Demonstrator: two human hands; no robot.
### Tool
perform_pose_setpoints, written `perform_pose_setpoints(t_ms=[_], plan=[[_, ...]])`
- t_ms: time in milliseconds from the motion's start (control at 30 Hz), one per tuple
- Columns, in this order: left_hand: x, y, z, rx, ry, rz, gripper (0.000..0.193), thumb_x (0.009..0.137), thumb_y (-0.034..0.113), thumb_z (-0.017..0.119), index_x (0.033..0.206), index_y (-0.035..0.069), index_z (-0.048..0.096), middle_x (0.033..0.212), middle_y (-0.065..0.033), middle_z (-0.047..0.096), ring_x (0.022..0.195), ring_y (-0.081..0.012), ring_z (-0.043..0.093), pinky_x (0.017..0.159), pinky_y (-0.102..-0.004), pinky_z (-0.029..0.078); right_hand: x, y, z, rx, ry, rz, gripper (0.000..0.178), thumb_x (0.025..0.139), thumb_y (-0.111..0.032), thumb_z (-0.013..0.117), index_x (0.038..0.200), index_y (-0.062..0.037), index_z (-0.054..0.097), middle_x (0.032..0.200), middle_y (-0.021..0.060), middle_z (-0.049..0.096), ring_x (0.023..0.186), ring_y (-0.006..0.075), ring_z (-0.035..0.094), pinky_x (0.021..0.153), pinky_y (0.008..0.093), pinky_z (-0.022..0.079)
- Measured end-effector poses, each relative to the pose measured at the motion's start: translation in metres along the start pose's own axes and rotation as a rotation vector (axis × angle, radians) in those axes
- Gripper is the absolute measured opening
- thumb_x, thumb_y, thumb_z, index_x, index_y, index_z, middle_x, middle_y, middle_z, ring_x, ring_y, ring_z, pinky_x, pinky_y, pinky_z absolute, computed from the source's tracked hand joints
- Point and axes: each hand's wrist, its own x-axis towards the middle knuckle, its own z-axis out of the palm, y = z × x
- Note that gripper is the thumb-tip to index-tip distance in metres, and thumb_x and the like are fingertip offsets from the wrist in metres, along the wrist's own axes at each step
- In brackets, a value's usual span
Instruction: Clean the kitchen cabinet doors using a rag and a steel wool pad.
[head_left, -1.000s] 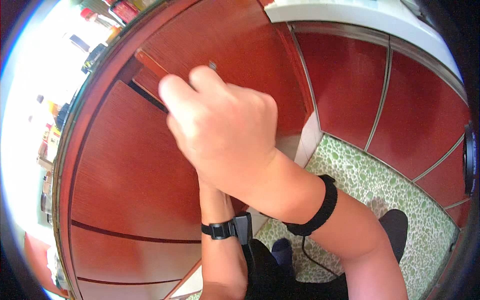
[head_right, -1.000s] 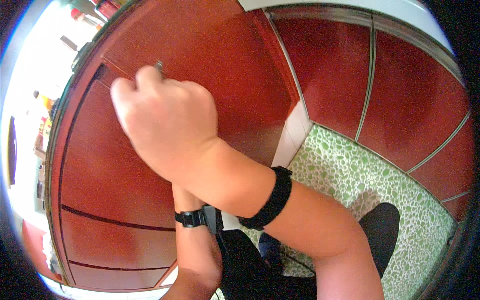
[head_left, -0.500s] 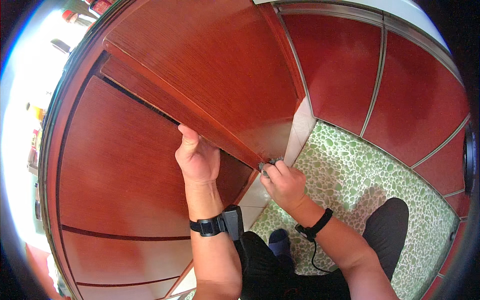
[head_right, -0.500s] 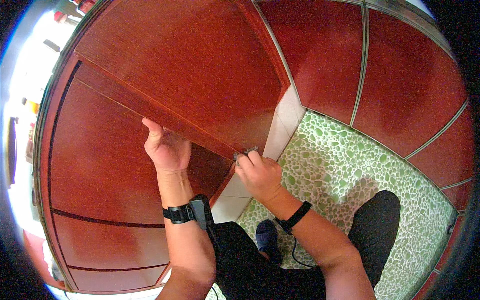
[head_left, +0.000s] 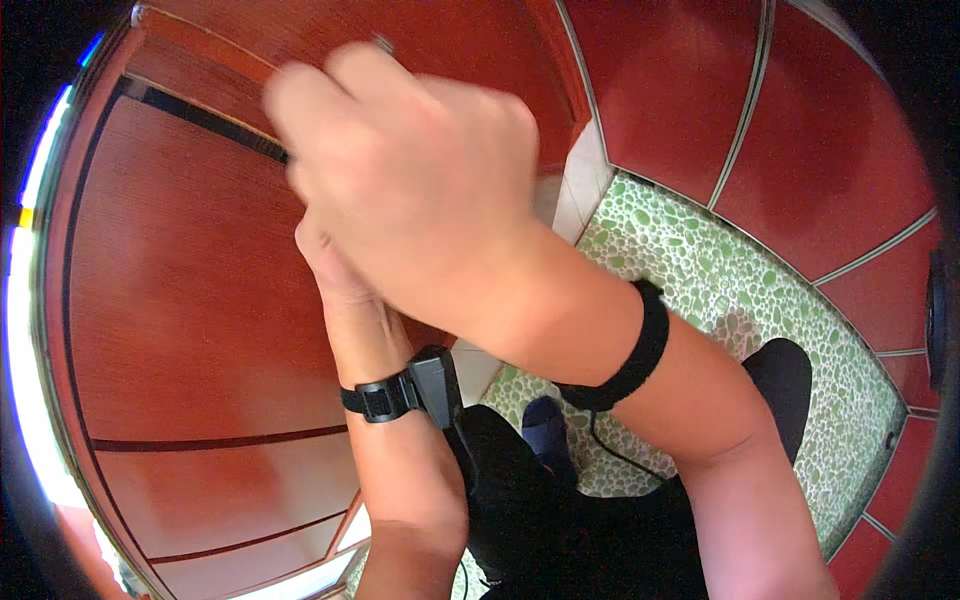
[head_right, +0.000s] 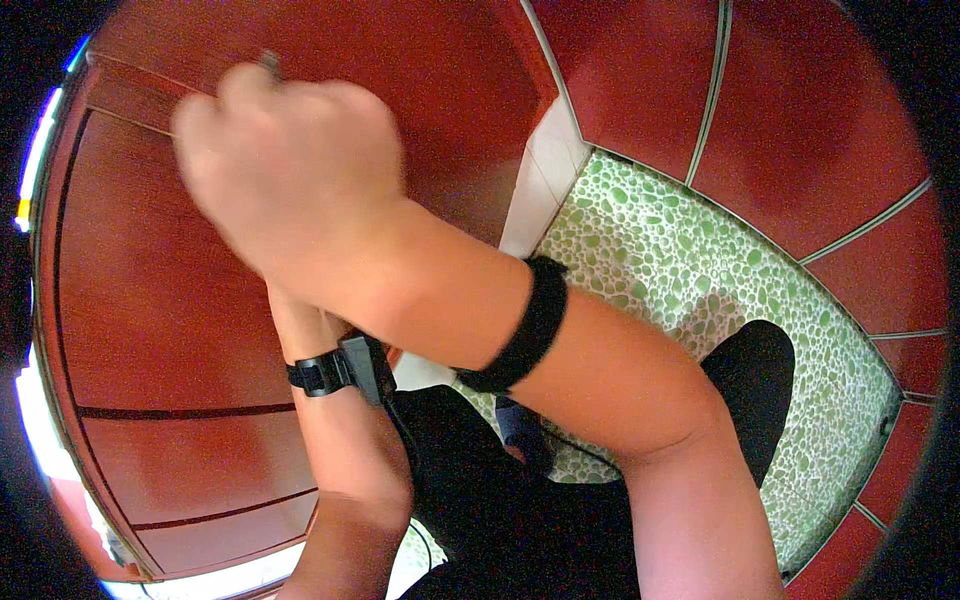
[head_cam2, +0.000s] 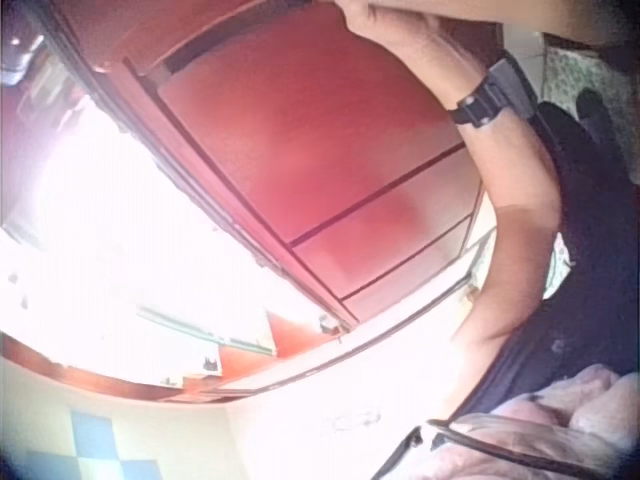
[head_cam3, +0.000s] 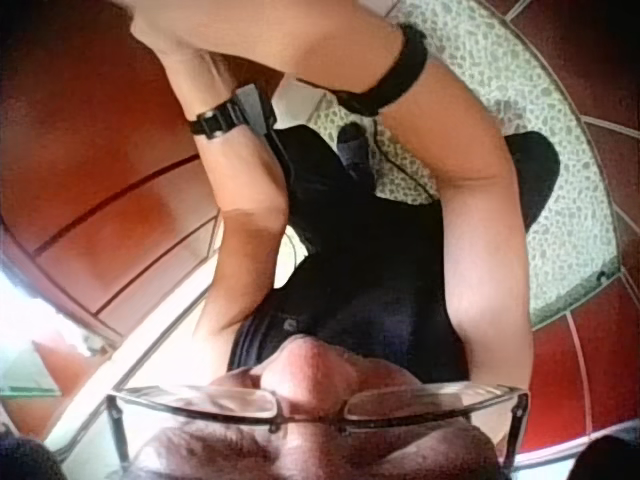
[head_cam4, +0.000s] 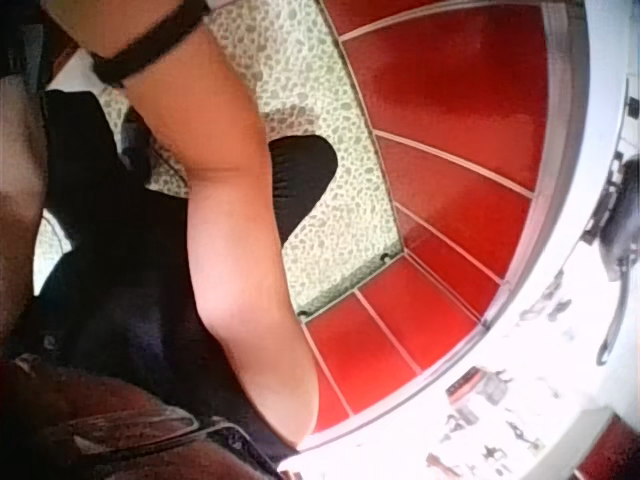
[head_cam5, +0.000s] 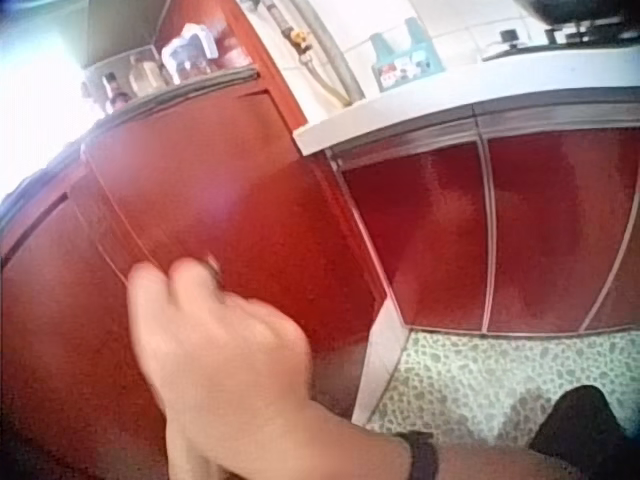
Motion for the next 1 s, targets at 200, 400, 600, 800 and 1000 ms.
perform_pose_setpoints(t_ms=[200,400,600,800,1000], plan=[[0.014,0.019,0.042,-0.309,-0.081,0.079,0.067,0.105,0.054,0.052,0.154,0.01,0.045,0.155,-0.0091,0.052,0.142,-0.033,0.047,0.12,-0.053,0.033,-0.173,0.065,-0.021,-0.102,-0.279,0.174,0.014,0.078,-0.017,0.077,0.09,-0.0177,0.07,0.079,0.0037,0.058,0.056,0.0244,0.061,0.051,0.0365,0.05],[0.014,0.015,0.035,-0.301,-0.031,0.128,0.065,0.105,0.052,0.053,0.156,0.012,0.044,0.156,-0.0067,0.052,0.144,-0.0307,0.045,0.121,-0.0522,0.032,-0.278,0.095,-0.03,-0.171,-0.488,0.329,0.016,0.081,-0.022,0.074,0.094,-0.0175,0.066,0.083,0.0041,0.058,0.063,0.0259,0.065,0.055,0.0391,0.053],[0.011,0.014,0.036,-0.262,-0.004,0.15,0.07,0.103,0.056,0.054,0.156,0.012,0.044,0.156,-0.0073,0.051,0.144,-0.0311,0.045,0.12,-0.0527,0.033,-0.258,0.081,-0.034,-0.093,-0.437,0.399,0.023,0.075,-0.017,0.081,0.096,-0.0175,0.072,0.084,0.0029,0.061,0.061,0.0258,0.064,0.054,0.0372,0.052],[0.014,0.018,0.04,-0.288,-0.028,0.126,0.071,0.103,0.057,0.054,0.156,0.012,0.043,0.156,-0.0068,0.051,0.144,-0.0307,0.045,0.12,-0.0523,0.033,-0.23,0.083,-0.02,-0.032,-0.318,0.303,0.025,0.075,-0.017,0.082,0.097,-0.0149,0.071,0.084,0.0046,0.061,0.06,0.0262,0.065,0.054,0.0377,0.053],[0.01,0.014,0.036,-0.153,0.028,0.122,0.072,0.104,0.059,0.05,0.152,0.006,0.047,0.15,-0.0122,0.056,0.138,-0.0317,0.052,0.116,-0.0514,0.038,-0.095,0.037,-0.006,0.054,-0.077,0.154,0.021,0.078,-0.022,0.077,0.097,-0.0173,0.069,0.085,0.0035,0.06,0.058,0.0244,0.063,0.054,0.036,0.052]])
